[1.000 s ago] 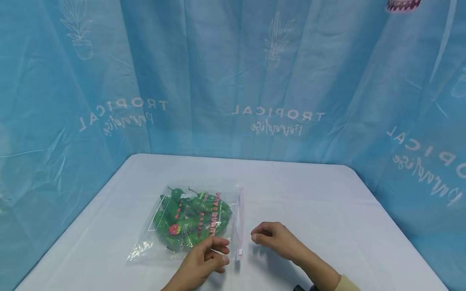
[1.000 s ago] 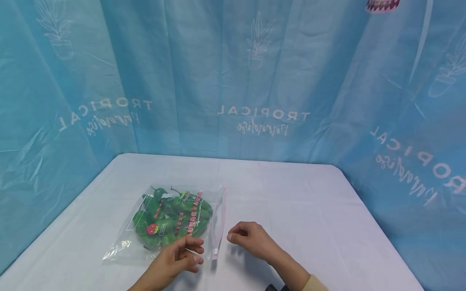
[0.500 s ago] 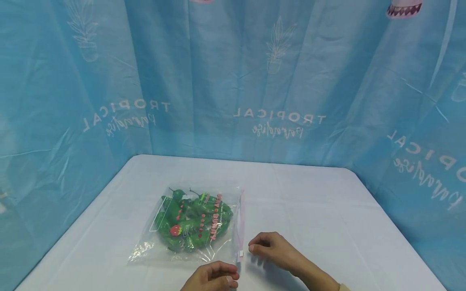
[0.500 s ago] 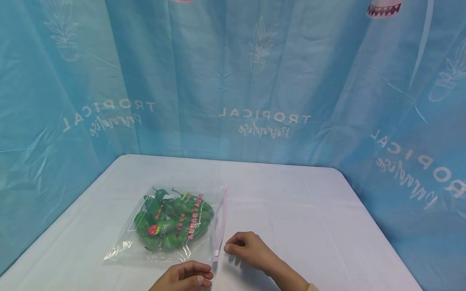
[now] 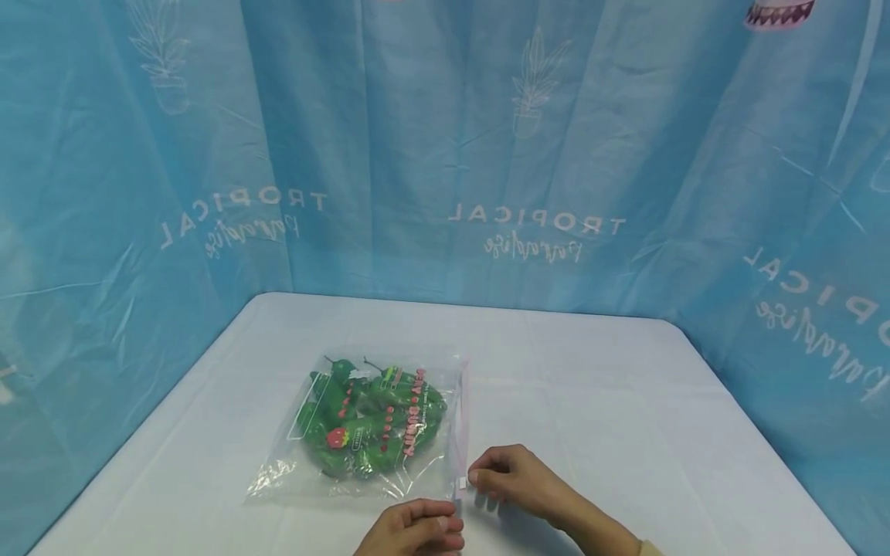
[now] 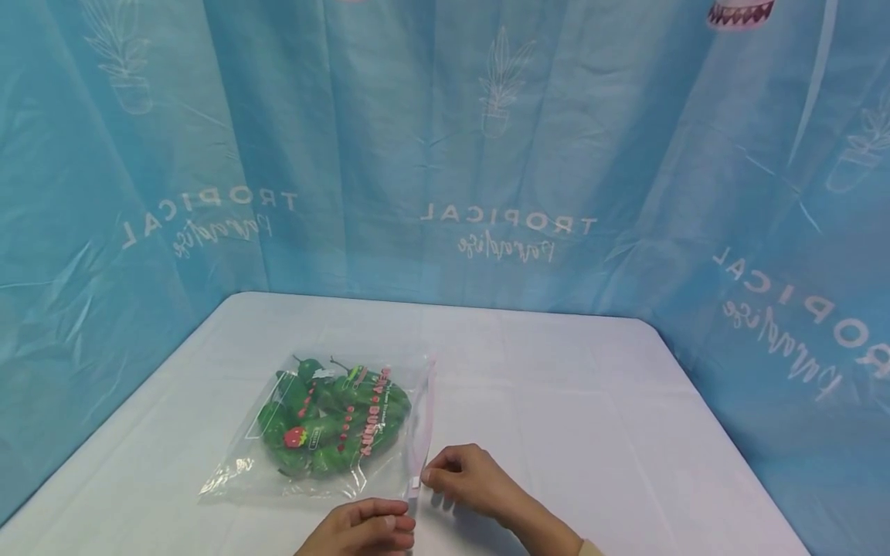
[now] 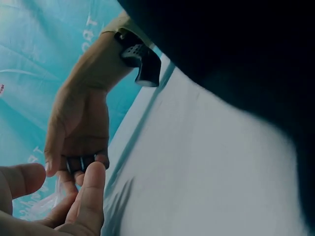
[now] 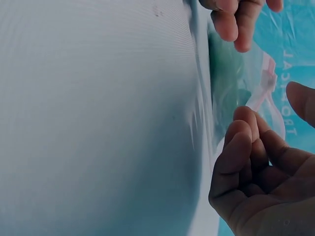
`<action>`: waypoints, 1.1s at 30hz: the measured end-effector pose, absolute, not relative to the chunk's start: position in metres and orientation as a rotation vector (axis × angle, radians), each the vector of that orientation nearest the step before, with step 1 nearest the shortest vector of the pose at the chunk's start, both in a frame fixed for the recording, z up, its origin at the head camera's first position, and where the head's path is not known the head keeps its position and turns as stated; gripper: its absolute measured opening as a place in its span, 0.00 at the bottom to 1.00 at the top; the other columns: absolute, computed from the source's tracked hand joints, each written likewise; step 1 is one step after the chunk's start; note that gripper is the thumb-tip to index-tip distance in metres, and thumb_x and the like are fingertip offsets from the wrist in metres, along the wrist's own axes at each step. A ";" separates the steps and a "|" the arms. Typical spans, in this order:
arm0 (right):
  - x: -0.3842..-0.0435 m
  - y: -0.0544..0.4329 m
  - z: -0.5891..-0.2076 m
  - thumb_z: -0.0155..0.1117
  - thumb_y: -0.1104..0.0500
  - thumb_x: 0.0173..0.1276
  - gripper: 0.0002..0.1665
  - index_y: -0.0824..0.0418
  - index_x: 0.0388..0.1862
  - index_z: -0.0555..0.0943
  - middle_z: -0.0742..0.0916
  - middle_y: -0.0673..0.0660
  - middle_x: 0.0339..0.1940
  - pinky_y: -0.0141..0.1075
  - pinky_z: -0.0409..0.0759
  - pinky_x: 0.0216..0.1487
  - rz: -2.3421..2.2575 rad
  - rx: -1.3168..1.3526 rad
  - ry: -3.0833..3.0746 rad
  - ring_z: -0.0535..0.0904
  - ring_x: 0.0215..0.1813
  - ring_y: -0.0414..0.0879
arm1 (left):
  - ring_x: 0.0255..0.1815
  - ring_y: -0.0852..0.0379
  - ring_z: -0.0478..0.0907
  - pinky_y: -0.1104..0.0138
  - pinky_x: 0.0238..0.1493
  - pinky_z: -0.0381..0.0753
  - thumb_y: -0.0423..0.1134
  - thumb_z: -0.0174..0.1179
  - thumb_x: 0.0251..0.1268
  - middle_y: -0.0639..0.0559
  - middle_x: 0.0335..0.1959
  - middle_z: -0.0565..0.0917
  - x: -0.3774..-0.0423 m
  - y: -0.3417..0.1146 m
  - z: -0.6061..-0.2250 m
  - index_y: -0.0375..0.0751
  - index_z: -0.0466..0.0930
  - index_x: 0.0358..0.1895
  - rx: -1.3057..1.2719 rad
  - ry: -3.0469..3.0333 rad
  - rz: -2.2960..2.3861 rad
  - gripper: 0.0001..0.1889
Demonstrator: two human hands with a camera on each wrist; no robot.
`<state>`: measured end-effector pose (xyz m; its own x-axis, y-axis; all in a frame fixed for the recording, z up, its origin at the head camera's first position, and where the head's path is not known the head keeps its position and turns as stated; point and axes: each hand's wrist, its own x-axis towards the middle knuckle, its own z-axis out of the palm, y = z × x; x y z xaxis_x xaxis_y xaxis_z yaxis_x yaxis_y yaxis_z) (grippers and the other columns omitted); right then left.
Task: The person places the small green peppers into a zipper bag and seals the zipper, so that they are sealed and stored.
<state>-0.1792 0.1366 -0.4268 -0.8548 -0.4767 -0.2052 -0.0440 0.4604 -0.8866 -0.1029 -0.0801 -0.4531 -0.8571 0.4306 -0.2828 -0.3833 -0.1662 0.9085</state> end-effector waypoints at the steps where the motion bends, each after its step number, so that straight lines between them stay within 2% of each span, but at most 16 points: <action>1: -0.179 0.136 -0.428 0.61 0.47 0.63 0.17 0.59 0.38 0.84 0.84 0.51 0.27 0.35 0.76 0.28 -1.373 -0.440 2.287 0.76 0.29 0.43 | 0.45 0.52 0.85 0.61 0.47 0.83 0.43 0.55 0.66 0.44 0.46 0.85 -0.103 -0.079 -0.454 0.23 0.69 0.58 0.048 1.581 2.068 0.26; 8: -0.180 0.136 -0.430 0.61 0.47 0.64 0.17 0.60 0.37 0.83 0.82 0.51 0.25 0.35 0.76 0.27 -1.396 -0.461 2.273 0.76 0.28 0.43 | 0.44 0.53 0.85 0.61 0.46 0.83 0.43 0.54 0.66 0.42 0.46 0.85 -0.103 -0.073 -0.457 0.22 0.67 0.59 0.034 1.544 2.105 0.28; 15: -0.180 0.132 -0.431 0.62 0.48 0.62 0.15 0.59 0.34 0.84 0.81 0.49 0.22 0.34 0.75 0.27 -1.395 -0.464 2.283 0.75 0.27 0.41 | 0.39 0.56 0.86 0.62 0.46 0.83 0.44 0.56 0.66 0.47 0.40 0.87 -0.107 -0.070 -0.456 0.23 0.67 0.59 -0.005 1.445 2.177 0.28; 22: -0.179 0.127 -0.433 0.63 0.47 0.61 0.16 0.60 0.29 0.83 0.78 0.46 0.20 0.32 0.72 0.26 -1.399 -0.479 2.286 0.71 0.26 0.38 | 0.38 0.58 0.85 0.63 0.45 0.83 0.45 0.56 0.66 0.49 0.39 0.87 -0.111 -0.068 -0.458 0.24 0.68 0.57 -0.023 1.449 2.197 0.27; 33: -0.176 0.120 -0.436 0.63 0.50 0.61 0.17 0.65 0.30 0.82 0.78 0.45 0.21 0.29 0.70 0.26 -1.511 -0.477 2.222 0.70 0.26 0.36 | 0.36 0.60 0.85 0.65 0.43 0.84 0.42 0.57 0.66 0.50 0.36 0.85 -0.118 -0.066 -0.458 0.26 0.73 0.48 -0.035 1.535 2.228 0.19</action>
<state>-0.1761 0.1196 -0.4359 -0.8576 -0.4947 -0.1410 -0.0505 0.3537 -0.9340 -0.1176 -0.0656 -0.4577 -0.9062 0.3335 -0.2600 -0.3618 -0.2931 0.8850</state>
